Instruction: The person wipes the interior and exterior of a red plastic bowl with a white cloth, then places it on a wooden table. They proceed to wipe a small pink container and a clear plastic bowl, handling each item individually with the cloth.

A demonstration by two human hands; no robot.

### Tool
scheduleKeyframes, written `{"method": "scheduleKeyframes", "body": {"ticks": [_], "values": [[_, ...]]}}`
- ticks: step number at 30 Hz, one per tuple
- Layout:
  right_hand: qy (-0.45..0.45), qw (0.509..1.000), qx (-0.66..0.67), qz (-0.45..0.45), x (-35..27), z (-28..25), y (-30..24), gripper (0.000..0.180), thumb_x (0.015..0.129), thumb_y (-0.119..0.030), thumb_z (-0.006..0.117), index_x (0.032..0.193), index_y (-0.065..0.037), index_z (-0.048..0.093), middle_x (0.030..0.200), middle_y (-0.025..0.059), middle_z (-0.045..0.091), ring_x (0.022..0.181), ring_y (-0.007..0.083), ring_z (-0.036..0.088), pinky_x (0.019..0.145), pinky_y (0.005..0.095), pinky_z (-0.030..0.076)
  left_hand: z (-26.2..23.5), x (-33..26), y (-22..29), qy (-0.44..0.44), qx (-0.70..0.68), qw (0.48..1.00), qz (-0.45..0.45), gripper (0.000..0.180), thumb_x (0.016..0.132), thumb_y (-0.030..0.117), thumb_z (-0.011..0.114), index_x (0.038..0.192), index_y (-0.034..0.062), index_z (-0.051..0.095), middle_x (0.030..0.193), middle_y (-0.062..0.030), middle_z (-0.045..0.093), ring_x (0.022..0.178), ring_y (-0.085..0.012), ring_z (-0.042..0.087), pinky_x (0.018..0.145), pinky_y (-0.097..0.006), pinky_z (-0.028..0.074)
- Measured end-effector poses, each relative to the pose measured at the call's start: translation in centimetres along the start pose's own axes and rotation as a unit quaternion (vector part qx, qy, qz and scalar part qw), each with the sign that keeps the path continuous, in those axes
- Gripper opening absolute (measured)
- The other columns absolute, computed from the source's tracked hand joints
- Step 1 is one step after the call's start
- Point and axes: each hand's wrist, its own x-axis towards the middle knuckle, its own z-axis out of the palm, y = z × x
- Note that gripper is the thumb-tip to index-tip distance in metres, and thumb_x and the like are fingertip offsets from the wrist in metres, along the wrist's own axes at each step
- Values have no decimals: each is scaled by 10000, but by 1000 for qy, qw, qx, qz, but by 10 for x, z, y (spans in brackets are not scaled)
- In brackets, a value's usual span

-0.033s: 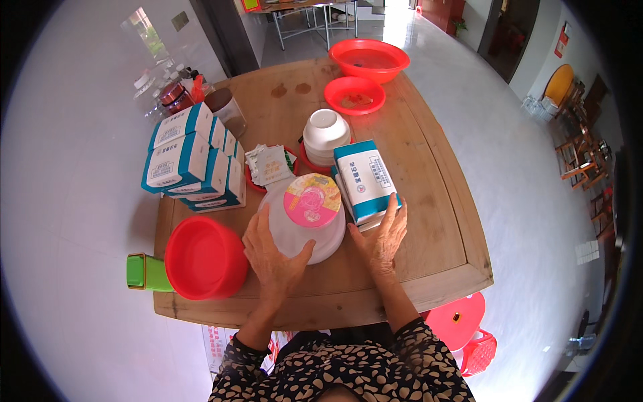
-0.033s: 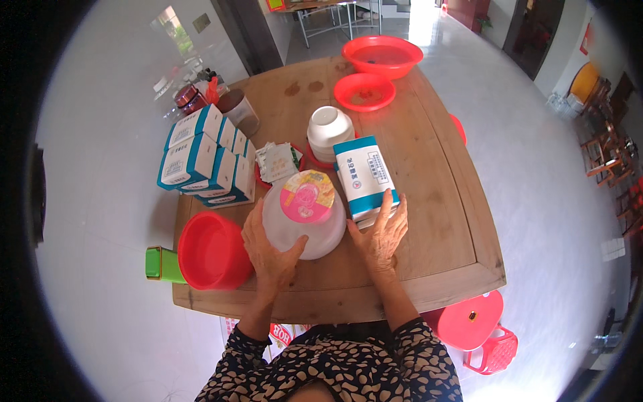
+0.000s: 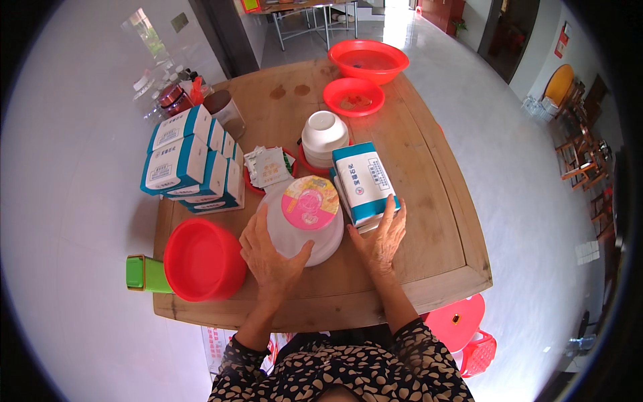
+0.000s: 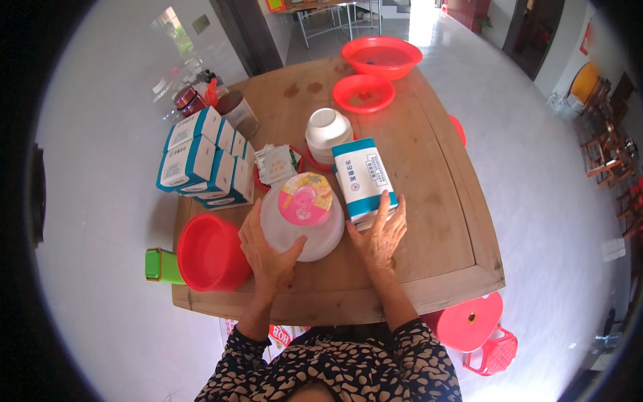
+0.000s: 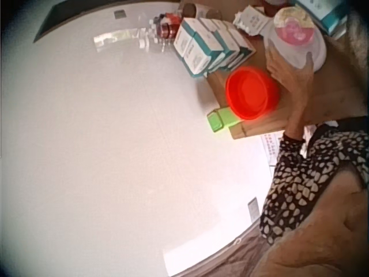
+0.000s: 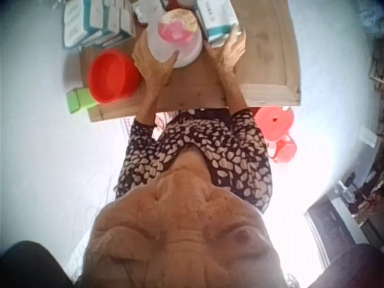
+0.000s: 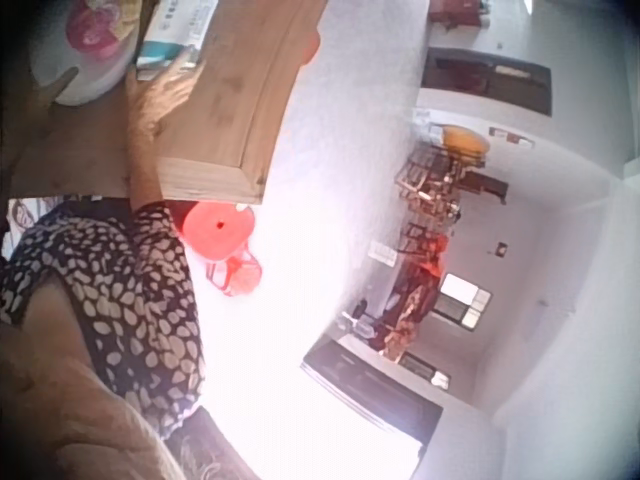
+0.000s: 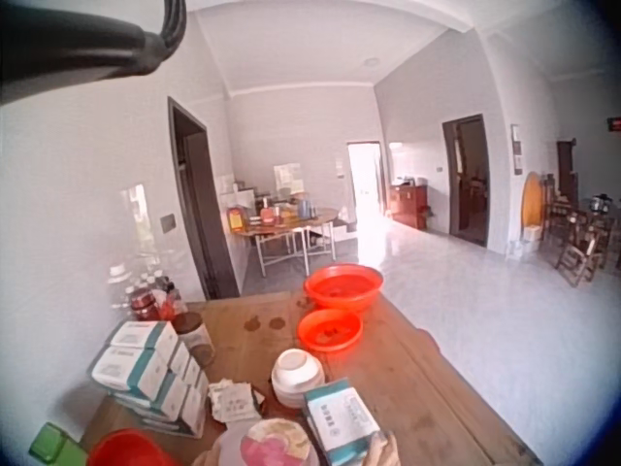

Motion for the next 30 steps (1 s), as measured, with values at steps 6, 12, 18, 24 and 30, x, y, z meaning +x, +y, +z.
{"method": "scheduleKeyframes", "body": {"ticks": [6, 12, 18, 24, 30], "values": [[-38, 999, 25, -17, 2, 5, 17, 954, 572, -218, 809, 1408, -167, 354, 1327, 334, 309, 1175, 475, 385, 944, 544, 356, 23, 15, 1, -56, -105, 992, 31, 921, 580, 240, 843, 1364, 81, 386, 1326, -238, 345, 1219, -407, 378, 1013, -470, 355], [-44, 998, 39, -33, 15, -10, 21, 902, 585, -266, 826, 1373, -166, 399, 1320, 328, 310, 1185, 477, 366, 943, 542, 362, 38, 18, 8, -23, -124, 992, 29, 828, 603, 194, 841, 1322, 100, 442, 1300, -231, 356, 1147, -407, 471, 930, -443, 454], [-41, 996, 55, -58, 17, 1, 34, 823, 601, -235, 819, 1337, -182, 455, 1304, 329, 316, 1149, 467, 390, 928, 534, 373, 53, 12, 1, -46, -153, 987, -23, 757, 618, 167, 828, 1290, 139, 480, 1263, -215, 404, 1104, -385, 504, 895, -417, 477], [-81, 989, 80, -94, 31, -12, 59, 777, 599, -119, 817, 1294, -116, 470, 1297, 261, 298, 1147, 428, 437, 891, 483, 472, 51, 15, 8, -33, -134, 990, -12, 756, 622, 133, 821, 1295, 132, 476, 1217, -215, 456, 1086, -392, 514, 874, -424, 481], [-115, 986, 86, -79, 34, -3, 65, 856, 575, -202, 854, 1323, -176, 439, 1286, 298, 292, 1137, 441, 398, 878, 511, 439, 59, 13, 2, -14, -150, 988, -14, 793, 594, 119, 835, 1299, 125, 473, 1162, -190, 510, 1044, -376, 548, 863, -416, 488]]}}
